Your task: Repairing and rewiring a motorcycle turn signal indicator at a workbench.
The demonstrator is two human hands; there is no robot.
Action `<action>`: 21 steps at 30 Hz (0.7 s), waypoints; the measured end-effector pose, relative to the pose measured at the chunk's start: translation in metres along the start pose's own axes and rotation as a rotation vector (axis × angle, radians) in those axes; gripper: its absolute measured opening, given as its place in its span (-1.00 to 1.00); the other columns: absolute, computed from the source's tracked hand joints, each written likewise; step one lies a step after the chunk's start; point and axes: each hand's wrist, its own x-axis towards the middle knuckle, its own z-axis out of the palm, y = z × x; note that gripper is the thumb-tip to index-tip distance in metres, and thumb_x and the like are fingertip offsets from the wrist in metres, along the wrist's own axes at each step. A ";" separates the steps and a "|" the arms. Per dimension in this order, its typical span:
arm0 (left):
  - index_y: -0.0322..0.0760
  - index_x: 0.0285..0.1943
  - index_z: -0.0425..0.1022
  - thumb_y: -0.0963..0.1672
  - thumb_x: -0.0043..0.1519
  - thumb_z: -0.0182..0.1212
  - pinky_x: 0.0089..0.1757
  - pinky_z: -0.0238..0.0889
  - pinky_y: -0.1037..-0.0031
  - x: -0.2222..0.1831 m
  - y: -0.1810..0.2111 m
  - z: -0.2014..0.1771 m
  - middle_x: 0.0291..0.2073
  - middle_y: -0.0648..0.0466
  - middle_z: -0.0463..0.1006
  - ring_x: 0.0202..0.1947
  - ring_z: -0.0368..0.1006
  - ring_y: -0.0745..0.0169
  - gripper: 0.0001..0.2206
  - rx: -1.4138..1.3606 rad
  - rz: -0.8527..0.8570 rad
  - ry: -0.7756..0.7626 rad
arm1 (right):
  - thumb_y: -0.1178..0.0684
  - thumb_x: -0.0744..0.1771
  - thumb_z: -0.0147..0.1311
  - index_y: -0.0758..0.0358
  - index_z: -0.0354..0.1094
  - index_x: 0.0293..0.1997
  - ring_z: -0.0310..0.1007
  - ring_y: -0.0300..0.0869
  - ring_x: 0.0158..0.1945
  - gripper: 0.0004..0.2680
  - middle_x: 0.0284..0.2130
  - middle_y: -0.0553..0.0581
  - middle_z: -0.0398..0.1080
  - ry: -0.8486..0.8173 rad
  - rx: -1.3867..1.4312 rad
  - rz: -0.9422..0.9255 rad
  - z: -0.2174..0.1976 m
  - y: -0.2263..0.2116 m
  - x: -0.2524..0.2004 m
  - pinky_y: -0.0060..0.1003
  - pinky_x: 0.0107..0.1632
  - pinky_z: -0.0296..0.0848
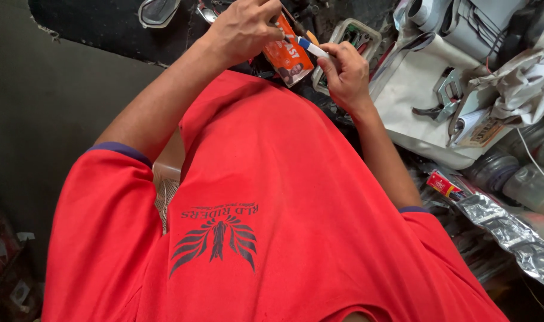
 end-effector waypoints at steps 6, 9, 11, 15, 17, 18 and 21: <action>-0.03 -0.22 0.75 -0.14 0.13 0.39 -0.16 0.41 0.36 0.001 -0.002 0.001 -0.21 0.11 0.47 -0.15 0.48 0.21 -0.90 -0.060 -0.043 -0.071 | 0.05 0.44 0.20 0.35 0.50 0.01 0.38 -0.22 -0.44 -0.84 -0.35 0.11 0.47 -0.053 0.022 -0.002 0.010 0.017 -0.005 -0.31 -0.42 0.30; -0.08 -0.20 0.74 -0.17 0.15 0.39 -0.15 0.44 0.38 -0.003 -0.007 0.013 -0.18 0.10 0.52 -0.13 0.51 0.21 -0.90 -0.073 -0.057 -0.097 | 0.07 0.48 0.14 0.30 0.54 -0.01 0.37 -0.22 -0.48 -0.87 -0.47 0.09 0.43 -0.072 -0.080 -0.013 0.014 0.019 -0.004 -0.28 -0.41 0.31; -0.06 -0.18 0.75 -0.18 0.14 0.39 -0.21 0.44 0.36 0.000 -0.006 0.013 -0.20 0.11 0.53 -0.18 0.52 0.20 -0.87 -0.065 -0.081 -0.160 | 0.07 0.49 0.12 0.32 0.52 0.06 0.44 -0.21 -0.42 -0.86 -0.41 0.11 0.46 -0.029 -0.100 -0.115 0.015 0.006 0.000 -0.29 -0.37 0.38; -0.04 -0.17 0.75 -0.18 0.07 0.38 -0.24 0.44 0.36 0.008 -0.003 0.004 -0.23 0.12 0.54 -0.21 0.54 0.19 -0.82 -0.067 -0.104 -0.158 | 0.11 0.46 0.13 0.33 0.53 0.08 0.41 -0.18 -0.51 -0.86 -0.50 0.11 0.44 -0.003 -0.298 -0.219 0.017 0.001 0.006 -0.25 -0.42 0.38; -0.04 -0.16 0.76 -0.18 0.08 0.38 -0.24 0.44 0.36 0.007 -0.003 0.006 -0.22 0.13 0.55 -0.19 0.54 0.19 -0.82 -0.071 -0.107 -0.156 | 0.11 0.45 0.13 0.32 0.53 0.08 0.40 -0.20 -0.53 -0.86 -0.51 0.09 0.45 -0.006 -0.301 -0.219 0.020 0.007 0.005 -0.27 -0.46 0.36; -0.04 -0.15 0.76 -0.17 0.10 0.38 -0.23 0.44 0.37 0.007 -0.003 0.008 -0.20 0.13 0.56 -0.18 0.54 0.20 -0.82 -0.077 -0.108 -0.155 | 0.11 0.45 0.14 0.31 0.53 0.08 0.39 -0.21 -0.56 -0.86 -0.51 0.08 0.46 -0.008 -0.306 -0.216 0.022 0.010 0.004 -0.29 -0.50 0.35; -0.04 -0.14 0.76 -0.15 0.10 0.40 -0.25 0.44 0.36 0.008 -0.002 0.009 -0.20 0.15 0.57 -0.21 0.54 0.20 -0.83 -0.063 -0.128 -0.189 | 0.10 0.45 0.14 0.27 0.52 0.10 0.37 -0.21 -0.56 -0.86 -0.53 0.07 0.42 -0.003 -0.352 -0.238 0.021 0.006 0.004 -0.28 -0.49 0.34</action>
